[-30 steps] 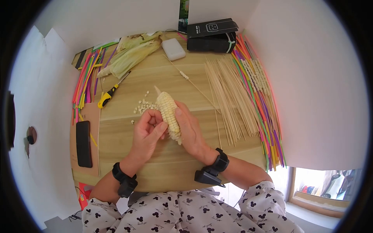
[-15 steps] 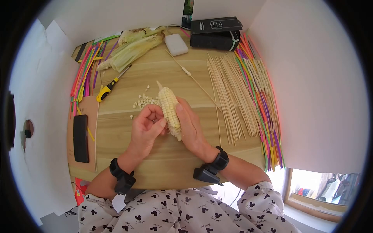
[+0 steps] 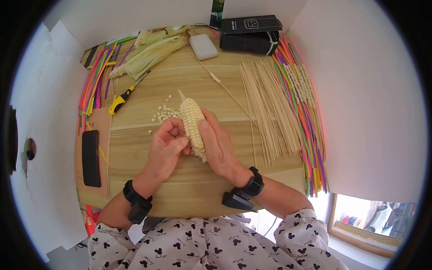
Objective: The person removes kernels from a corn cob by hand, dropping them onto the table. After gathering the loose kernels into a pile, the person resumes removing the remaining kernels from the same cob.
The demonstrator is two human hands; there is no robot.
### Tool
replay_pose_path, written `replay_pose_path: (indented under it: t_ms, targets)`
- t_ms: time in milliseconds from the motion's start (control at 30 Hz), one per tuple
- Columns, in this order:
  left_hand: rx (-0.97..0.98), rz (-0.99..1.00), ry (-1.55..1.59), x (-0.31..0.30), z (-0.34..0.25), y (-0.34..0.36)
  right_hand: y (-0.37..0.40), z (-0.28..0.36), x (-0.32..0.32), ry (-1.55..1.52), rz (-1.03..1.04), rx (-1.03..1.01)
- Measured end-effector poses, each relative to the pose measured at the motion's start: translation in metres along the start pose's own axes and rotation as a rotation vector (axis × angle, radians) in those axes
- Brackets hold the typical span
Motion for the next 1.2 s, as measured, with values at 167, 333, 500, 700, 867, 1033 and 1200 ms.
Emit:
replay_pose_path:
  t_ms: [167, 333, 500, 700, 867, 1033, 1200]
  targets:
    - [0.001, -0.010, 0.069, -0.001, 0.001, 0.002, 0.000, -0.001, 0.001, -0.048, -0.012, 0.052]
    - [-0.017, -0.008, 0.107, -0.001, 0.002, 0.001, -0.002, -0.003, 0.001, -0.123, 0.013, 0.106]
    - [-0.036, 0.002, 0.128, -0.005, 0.006, -0.001, -0.003, -0.002, 0.003, -0.153, 0.036, 0.090]
    - [-0.048, 0.015, 0.182, 0.000, 0.002, -0.001, -0.003, -0.002, -0.001, -0.018, -0.003, 0.015]
    - [-0.037, 0.013, 0.175, 0.002, 0.003, -0.001, -0.001, -0.001, -0.001, 0.018, -0.007, -0.049]
    - [-0.026, 0.031, 0.173, 0.000, 0.004, -0.001, 0.001, 0.000, 0.002, -0.050, 0.030, -0.013]
    - [-0.017, 0.048, 0.116, -0.002, 0.003, 0.000, 0.002, 0.004, 0.003, 0.032, 0.044, -0.041]
Point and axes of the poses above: each hand's wrist, its own y-axis away from the middle knuckle, its own x-axis out of the palm, z = x × y, the point moved 5 cm from there along -y, towards the middle knuckle, and after that the axes turned 5 degrees about z, right-handed, at the moved point
